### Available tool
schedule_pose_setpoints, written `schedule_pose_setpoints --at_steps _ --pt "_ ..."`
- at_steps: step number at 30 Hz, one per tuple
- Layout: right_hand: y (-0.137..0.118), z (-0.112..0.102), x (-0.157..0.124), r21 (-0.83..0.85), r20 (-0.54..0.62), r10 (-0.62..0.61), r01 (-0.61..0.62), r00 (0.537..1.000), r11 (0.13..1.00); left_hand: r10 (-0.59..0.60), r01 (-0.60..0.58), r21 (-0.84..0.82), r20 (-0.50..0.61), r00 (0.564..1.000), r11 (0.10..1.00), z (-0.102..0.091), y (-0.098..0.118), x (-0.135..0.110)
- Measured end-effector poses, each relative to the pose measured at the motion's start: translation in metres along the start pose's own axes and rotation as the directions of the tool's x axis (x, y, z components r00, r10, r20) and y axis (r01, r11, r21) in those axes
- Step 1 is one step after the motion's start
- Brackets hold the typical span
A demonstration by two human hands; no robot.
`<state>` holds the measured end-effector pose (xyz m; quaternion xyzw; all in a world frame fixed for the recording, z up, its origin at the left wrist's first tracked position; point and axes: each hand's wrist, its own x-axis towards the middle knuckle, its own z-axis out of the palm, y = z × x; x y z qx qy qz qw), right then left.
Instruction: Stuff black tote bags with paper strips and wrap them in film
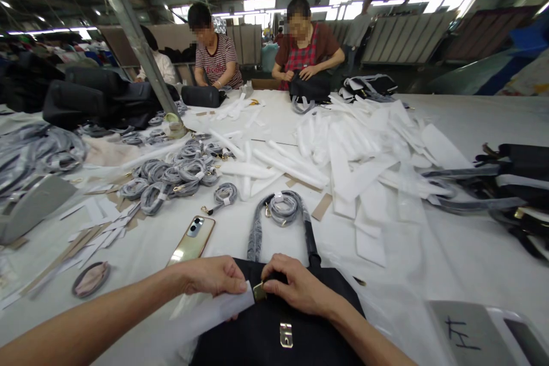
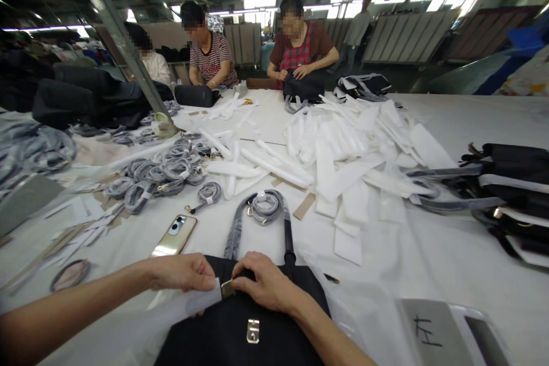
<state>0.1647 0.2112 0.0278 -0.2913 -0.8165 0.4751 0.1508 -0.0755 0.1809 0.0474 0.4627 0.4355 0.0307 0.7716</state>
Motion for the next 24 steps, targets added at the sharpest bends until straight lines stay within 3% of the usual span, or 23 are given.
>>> schedule_pose_setpoints --at_steps 8,16,24 --pt "0.005 0.002 0.000 0.141 -0.066 0.207 -0.196 0.976 0.970 0.011 0.009 0.125 -0.156 0.988 0.992 0.003 -0.003 0.013" --pt "0.004 0.002 0.002 0.146 -0.102 0.197 -0.181 0.975 0.973 0.033 0.047 0.299 -0.257 0.966 0.953 -0.002 0.006 0.019" --pt "0.003 0.001 0.002 0.119 -0.152 0.194 -0.177 0.969 0.977 0.052 0.059 0.350 -0.299 0.953 0.935 0.000 0.011 0.023"
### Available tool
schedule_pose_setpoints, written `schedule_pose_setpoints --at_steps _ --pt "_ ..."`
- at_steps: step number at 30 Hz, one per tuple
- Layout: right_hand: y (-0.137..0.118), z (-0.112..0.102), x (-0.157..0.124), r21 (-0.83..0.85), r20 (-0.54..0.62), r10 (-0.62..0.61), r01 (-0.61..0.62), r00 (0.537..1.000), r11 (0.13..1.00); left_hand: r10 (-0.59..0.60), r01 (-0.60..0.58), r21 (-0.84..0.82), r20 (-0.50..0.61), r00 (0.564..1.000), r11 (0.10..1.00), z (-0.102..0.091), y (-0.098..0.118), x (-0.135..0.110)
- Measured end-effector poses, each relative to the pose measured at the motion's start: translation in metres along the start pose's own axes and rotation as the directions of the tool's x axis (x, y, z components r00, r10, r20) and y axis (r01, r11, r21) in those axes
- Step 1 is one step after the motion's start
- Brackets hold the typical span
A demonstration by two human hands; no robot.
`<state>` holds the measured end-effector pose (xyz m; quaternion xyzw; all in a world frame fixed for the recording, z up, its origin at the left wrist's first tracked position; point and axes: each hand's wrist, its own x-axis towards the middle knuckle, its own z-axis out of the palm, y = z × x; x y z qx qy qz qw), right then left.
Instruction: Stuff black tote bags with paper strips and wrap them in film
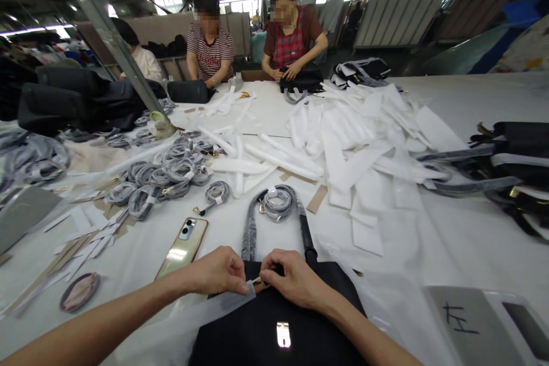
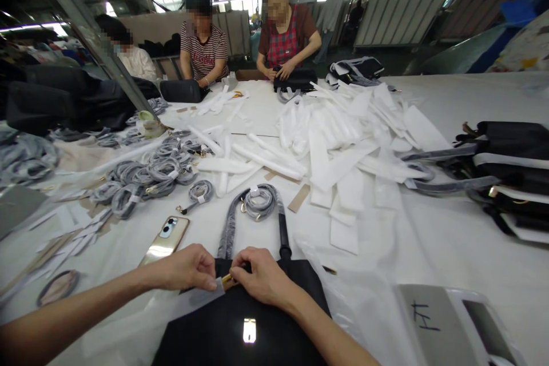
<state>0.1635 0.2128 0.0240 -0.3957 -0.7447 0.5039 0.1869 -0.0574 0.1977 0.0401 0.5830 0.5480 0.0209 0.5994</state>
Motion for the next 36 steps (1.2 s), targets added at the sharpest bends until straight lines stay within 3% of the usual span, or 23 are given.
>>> schedule_pose_setpoints --at_steps 5,18,22,26,31,36 --pt "0.000 0.002 0.000 -0.033 -0.069 -0.008 0.006 0.998 0.999 0.010 -0.010 0.003 -0.010 1.000 1.000 0.001 0.002 0.003" --pt "0.003 0.004 0.001 0.095 -0.040 0.005 -0.001 0.999 0.996 0.090 -0.086 0.039 -0.113 0.990 0.996 0.002 0.013 0.018" --pt "0.011 0.005 0.006 0.261 -0.131 0.068 -0.031 0.989 0.965 0.154 -0.140 0.120 -0.119 0.981 0.983 -0.006 0.030 0.024" --pt "0.017 0.002 0.011 0.348 -0.253 0.086 0.007 0.964 0.938 0.203 -0.198 0.203 -0.006 0.979 0.959 -0.021 0.050 0.028" --pt "0.021 -0.005 0.009 0.266 -0.325 0.030 0.061 0.945 0.962 0.167 -0.190 0.208 0.125 0.978 0.959 -0.039 0.067 0.043" --pt "0.028 0.002 0.009 0.016 -0.448 -0.052 0.066 0.893 0.998 0.152 -0.170 0.221 0.093 0.984 0.960 -0.043 0.082 0.070"
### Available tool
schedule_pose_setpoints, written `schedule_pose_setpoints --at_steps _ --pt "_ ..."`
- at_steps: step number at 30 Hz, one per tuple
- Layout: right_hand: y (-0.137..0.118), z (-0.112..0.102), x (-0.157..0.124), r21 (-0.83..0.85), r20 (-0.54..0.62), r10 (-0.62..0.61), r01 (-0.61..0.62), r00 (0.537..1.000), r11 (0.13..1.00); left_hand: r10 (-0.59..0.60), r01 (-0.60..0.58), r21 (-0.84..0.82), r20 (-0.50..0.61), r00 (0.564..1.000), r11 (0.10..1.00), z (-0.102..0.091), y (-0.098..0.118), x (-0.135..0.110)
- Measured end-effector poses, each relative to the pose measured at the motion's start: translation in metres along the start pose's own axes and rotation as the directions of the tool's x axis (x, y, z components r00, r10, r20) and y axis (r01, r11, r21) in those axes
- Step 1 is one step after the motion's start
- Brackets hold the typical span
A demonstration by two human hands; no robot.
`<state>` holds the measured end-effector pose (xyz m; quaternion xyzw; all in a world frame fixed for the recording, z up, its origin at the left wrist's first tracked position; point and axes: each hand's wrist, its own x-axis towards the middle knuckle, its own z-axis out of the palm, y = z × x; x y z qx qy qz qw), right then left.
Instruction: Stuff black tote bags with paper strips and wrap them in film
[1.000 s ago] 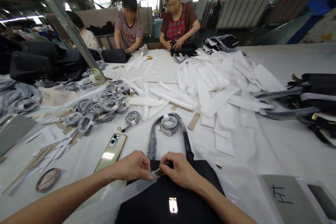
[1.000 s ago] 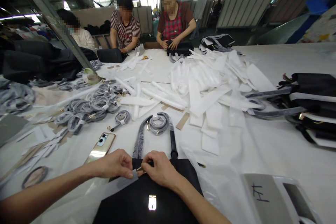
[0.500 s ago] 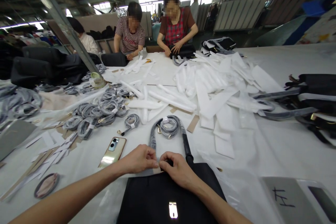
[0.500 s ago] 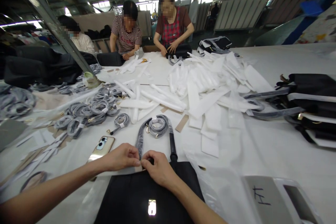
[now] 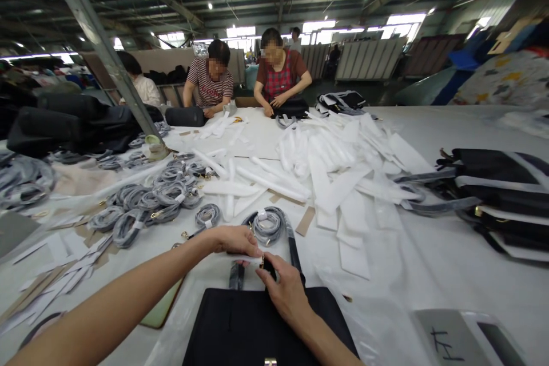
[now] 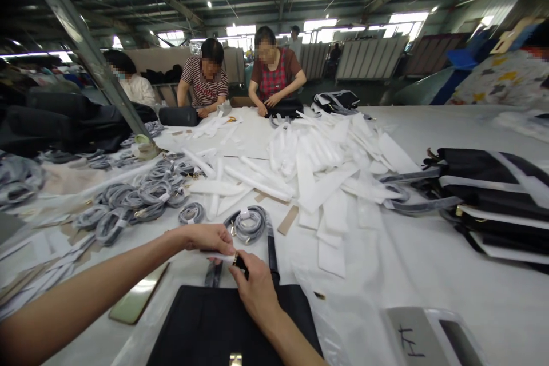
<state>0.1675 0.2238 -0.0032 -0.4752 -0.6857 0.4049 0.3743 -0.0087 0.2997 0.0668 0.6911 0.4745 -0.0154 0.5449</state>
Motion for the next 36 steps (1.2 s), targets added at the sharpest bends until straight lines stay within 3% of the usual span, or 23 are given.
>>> schedule_pose_setpoints --at_steps 2,4,7,9,10,11,13,14,15,17,20,23,27,32,36 --pt "0.003 0.005 0.003 0.027 -0.046 0.069 -0.068 0.997 0.997 0.035 -0.030 0.044 -0.113 0.993 0.999 -0.006 0.013 0.008" --pt "0.006 0.007 0.008 0.088 -0.065 0.162 -0.156 0.985 0.984 0.107 -0.080 0.102 -0.292 0.950 0.991 -0.016 0.034 0.005" --pt "0.013 0.007 0.018 0.166 -0.056 0.258 -0.245 0.965 0.955 0.238 -0.157 0.191 -0.550 0.801 0.969 -0.025 0.063 -0.031" --pt "0.019 0.007 0.023 0.229 -0.036 0.306 -0.290 0.951 0.929 0.289 -0.213 0.196 -0.660 0.694 0.957 -0.019 0.065 -0.064" --pt "0.021 0.007 0.024 0.259 -0.023 0.327 -0.310 0.945 0.915 0.268 -0.242 0.136 -0.684 0.679 0.961 -0.011 0.058 -0.076" --pt "0.024 0.007 0.025 0.287 -0.009 0.345 -0.328 0.939 0.900 0.212 -0.271 0.013 -0.659 0.722 0.963 0.000 0.045 -0.084" --pt "0.027 0.009 0.025 0.332 0.019 0.373 -0.358 0.928 0.873 0.052 -0.238 -0.319 -0.496 0.867 0.917 0.026 0.012 -0.081" --pt "0.027 0.010 0.025 0.347 0.030 0.381 -0.367 0.924 0.863 -0.051 -0.209 -0.465 -0.486 0.873 0.860 0.039 -0.006 -0.071" --pt "0.027 0.010 0.024 0.358 0.037 0.382 -0.370 0.923 0.857 -0.143 -0.215 -0.586 -0.504 0.852 0.782 0.050 -0.022 -0.056" --pt "0.026 0.011 0.023 0.369 0.042 0.371 -0.359 0.928 0.857 -0.194 -0.229 -0.656 -0.505 0.841 0.719 0.065 -0.043 -0.020" --pt "0.024 0.010 0.022 0.369 0.039 0.337 -0.327 0.941 0.870 -0.165 -0.248 -0.709 -0.459 0.873 0.660 0.068 -0.044 0.028" --pt "0.024 0.007 0.022 0.366 0.033 0.317 -0.306 0.948 0.879 -0.106 -0.259 -0.734 -0.409 0.906 0.628 0.060 -0.032 0.052" --pt "0.024 0.004 0.022 0.380 0.034 0.324 -0.312 0.946 0.871 -0.053 -0.319 -0.700 -0.454 0.890 0.639 0.056 -0.029 0.059" --pt "0.020 0.004 0.016 0.426 0.048 0.353 -0.339 0.934 0.839 -0.014 -0.385 -0.570 -0.572 0.820 0.726 0.060 -0.031 0.056" --pt "0.019 0.009 0.013 0.416 -0.038 0.402 -0.351 0.915 0.839 0.034 -0.413 -0.439 -0.651 0.758 0.798 0.062 -0.027 0.051"
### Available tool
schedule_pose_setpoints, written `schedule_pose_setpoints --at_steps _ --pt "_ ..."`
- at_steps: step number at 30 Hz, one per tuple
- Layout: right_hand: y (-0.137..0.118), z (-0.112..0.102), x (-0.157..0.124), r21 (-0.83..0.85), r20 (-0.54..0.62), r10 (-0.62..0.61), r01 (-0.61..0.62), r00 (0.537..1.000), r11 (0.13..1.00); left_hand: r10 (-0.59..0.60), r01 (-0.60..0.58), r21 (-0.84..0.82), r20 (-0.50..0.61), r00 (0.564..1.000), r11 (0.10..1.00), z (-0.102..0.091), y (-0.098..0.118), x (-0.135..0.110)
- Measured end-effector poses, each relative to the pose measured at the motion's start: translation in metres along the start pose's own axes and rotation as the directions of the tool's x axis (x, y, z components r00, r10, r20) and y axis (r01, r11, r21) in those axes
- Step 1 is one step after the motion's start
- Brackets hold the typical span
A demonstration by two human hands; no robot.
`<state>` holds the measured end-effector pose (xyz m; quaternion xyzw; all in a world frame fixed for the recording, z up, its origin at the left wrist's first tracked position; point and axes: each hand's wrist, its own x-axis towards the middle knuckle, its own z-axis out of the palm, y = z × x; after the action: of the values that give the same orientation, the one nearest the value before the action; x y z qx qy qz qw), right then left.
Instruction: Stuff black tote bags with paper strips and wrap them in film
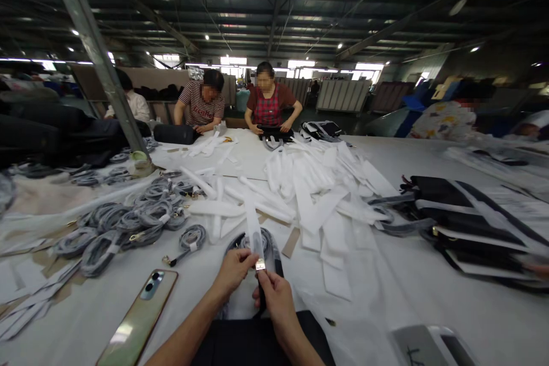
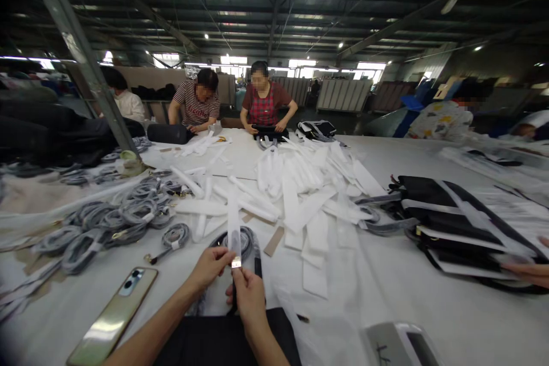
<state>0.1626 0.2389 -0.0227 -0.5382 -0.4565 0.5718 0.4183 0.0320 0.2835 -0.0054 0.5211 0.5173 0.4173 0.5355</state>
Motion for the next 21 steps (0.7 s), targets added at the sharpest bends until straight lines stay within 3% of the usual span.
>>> schedule_pose_setpoints --at_steps 7,13,18,21 --pt "-0.004 0.006 0.001 -0.024 -0.054 -0.055 0.054 0.997 0.998 0.038 -0.040 0.088 0.020 0.999 0.995 -0.008 0.009 -0.005" --pt "-0.013 0.005 -0.003 -0.055 0.006 -0.132 0.132 0.991 0.990 -0.029 0.017 0.111 0.112 0.993 0.994 -0.018 0.014 -0.011" --pt "-0.012 0.002 -0.009 0.064 0.188 -0.156 0.147 0.970 0.987 -0.037 0.026 0.106 0.102 0.994 0.994 -0.024 0.013 -0.013" --pt "-0.005 0.002 -0.011 0.091 0.145 -0.111 0.098 0.983 0.991 -0.044 0.032 0.118 0.102 0.994 0.992 -0.023 0.008 -0.013"
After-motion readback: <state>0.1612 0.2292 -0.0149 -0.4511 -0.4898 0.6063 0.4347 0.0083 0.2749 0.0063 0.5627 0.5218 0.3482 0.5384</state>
